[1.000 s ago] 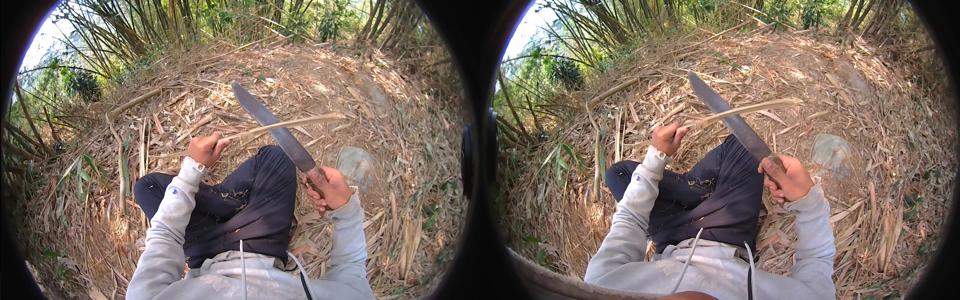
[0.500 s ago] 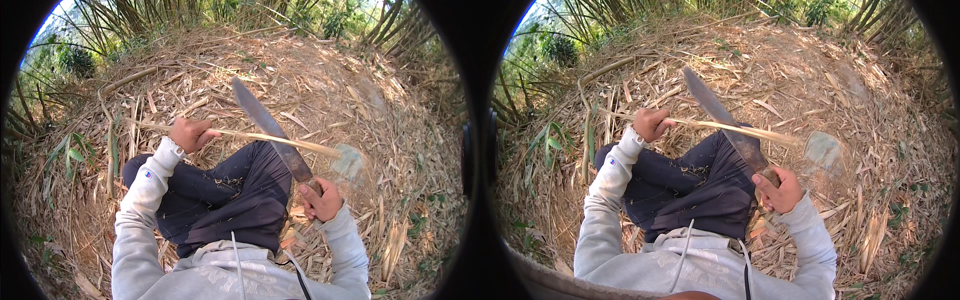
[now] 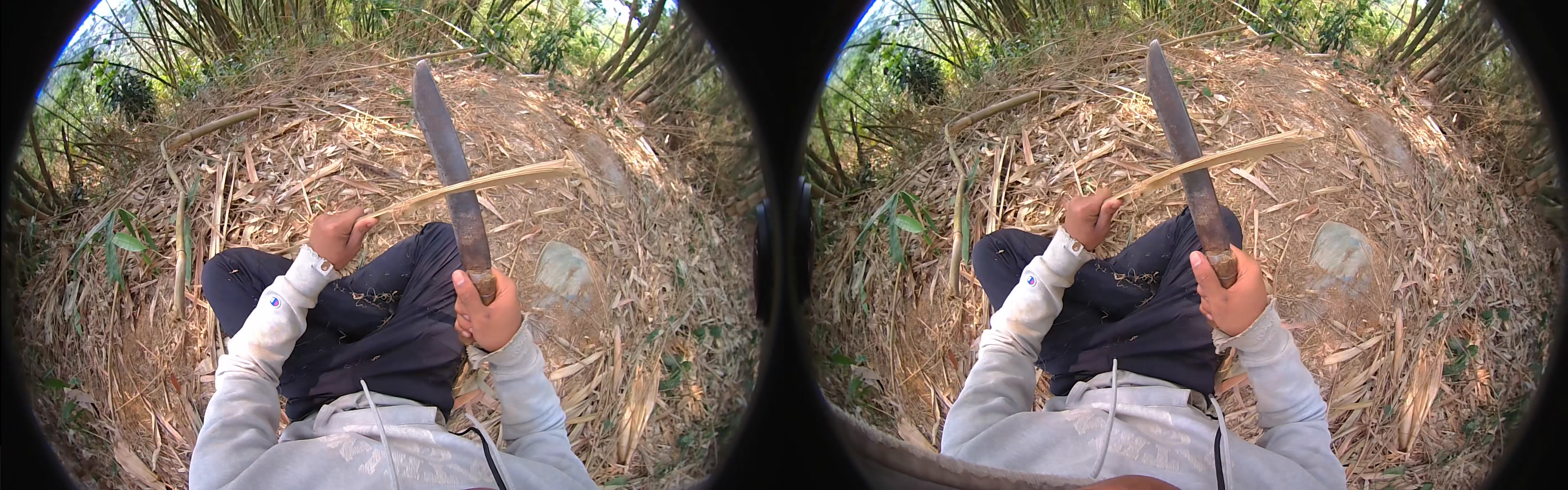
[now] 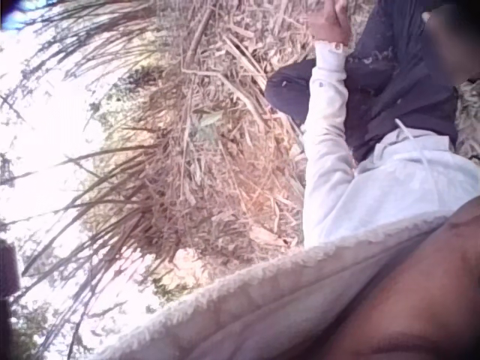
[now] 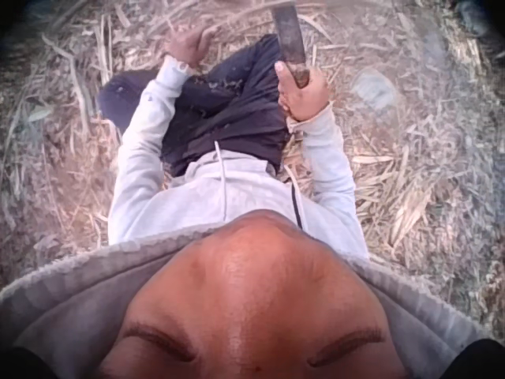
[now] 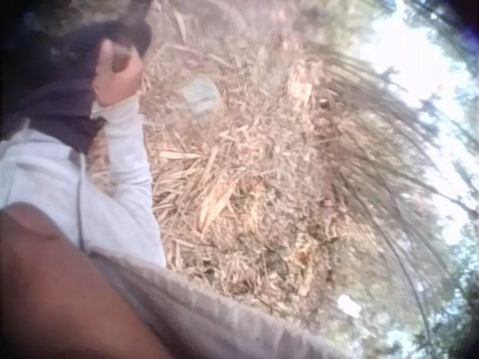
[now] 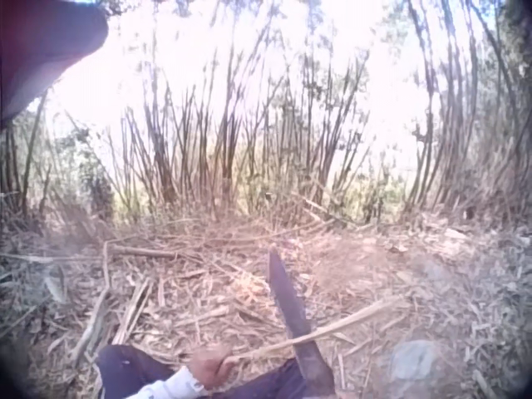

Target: The person uses a large knife to shave and smooth the surface of a bamboo strip while sitting on the ground.

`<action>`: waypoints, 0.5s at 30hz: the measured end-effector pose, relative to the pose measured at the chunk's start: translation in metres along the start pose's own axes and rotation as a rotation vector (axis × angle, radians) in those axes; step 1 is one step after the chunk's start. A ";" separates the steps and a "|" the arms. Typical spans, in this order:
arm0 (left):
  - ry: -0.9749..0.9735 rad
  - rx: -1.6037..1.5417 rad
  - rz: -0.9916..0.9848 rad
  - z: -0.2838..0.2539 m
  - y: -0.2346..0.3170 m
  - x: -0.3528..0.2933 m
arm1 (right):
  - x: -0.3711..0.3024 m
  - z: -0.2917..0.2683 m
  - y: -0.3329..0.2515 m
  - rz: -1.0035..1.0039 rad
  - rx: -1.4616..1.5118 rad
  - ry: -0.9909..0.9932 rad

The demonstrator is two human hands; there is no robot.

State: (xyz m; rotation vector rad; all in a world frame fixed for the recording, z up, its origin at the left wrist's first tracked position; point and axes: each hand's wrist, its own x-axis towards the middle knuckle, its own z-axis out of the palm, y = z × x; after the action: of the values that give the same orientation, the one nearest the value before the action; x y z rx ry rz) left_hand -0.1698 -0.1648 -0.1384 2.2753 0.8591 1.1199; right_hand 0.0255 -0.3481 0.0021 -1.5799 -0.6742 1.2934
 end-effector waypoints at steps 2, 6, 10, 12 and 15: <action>0.073 -0.100 -0.028 0.021 -0.005 -0.012 | 0.001 0.008 0.006 -0.024 0.003 0.011; 0.032 -0.176 -0.059 0.019 0.011 0.006 | -0.001 -0.002 -0.006 -0.100 0.025 0.021; 0.165 -0.229 -0.017 -0.004 0.060 0.059 | -0.021 -0.018 -0.078 -0.318 -0.079 0.039; 0.311 -0.264 0.007 0.000 0.075 0.085 | -0.024 -0.023 -0.117 -0.426 -0.267 0.063; 0.487 -0.427 -0.018 0.033 0.084 0.116 | -0.015 -0.031 -0.160 -0.582 -0.642 0.143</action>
State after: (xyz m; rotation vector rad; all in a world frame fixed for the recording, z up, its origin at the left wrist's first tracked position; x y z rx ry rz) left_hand -0.0601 -0.1461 -0.0427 1.6699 0.7172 1.7012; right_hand 0.0742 -0.3081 0.1527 -1.7516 -1.4265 0.5426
